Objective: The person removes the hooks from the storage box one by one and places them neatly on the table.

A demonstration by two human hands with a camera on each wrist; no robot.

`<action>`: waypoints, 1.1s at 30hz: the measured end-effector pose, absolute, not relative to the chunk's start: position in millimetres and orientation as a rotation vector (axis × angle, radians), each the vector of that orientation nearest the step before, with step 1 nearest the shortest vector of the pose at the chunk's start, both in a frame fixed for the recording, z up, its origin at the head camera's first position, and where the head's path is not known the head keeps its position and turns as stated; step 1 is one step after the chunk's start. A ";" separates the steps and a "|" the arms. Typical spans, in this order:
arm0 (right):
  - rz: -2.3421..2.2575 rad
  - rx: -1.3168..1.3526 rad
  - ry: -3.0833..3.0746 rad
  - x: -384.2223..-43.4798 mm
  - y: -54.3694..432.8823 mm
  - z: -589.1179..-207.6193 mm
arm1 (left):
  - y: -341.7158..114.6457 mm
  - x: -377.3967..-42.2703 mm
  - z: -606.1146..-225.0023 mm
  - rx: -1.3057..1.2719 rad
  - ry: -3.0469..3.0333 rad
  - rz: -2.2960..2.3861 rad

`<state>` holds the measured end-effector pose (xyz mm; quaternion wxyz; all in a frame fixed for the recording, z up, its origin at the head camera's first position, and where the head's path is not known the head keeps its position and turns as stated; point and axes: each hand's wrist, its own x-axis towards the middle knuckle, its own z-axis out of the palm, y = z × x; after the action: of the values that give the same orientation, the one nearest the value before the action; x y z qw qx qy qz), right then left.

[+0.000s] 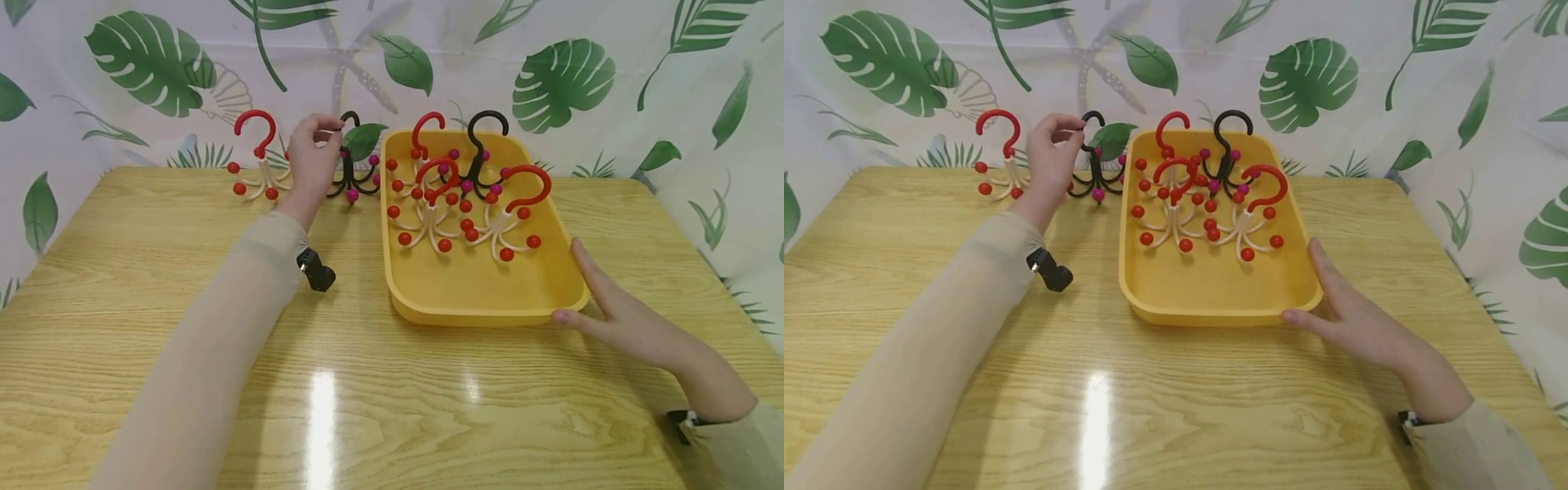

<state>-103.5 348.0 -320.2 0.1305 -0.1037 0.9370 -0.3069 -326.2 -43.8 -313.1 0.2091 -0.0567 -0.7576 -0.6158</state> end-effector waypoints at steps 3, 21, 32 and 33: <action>-0.892 -0.306 2.723 -103.3 348.4 -320.0 | -44.3 -326.0 -313.5 -0.159 -2.104 -1.717; -0.894 -0.301 2.727 -103.1 348.5 -321.0 | -59.2 -323.3 -307.9 -0.264 -2.287 -1.535; -0.890 -0.312 2.730 -103.8 347.8 -320.6 | -58.6 -325.5 -300.6 -0.210 -2.344 -1.444; -0.890 -0.308 2.732 -103.7 347.7 -320.6 | -58.3 -325.7 -300.4 -0.210 -2.344 -1.433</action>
<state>-103.7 347.7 -320.6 0.1255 -0.1057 0.9379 -0.3055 -325.7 -58.3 -300.4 0.1918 -0.0748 -0.8348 -0.5105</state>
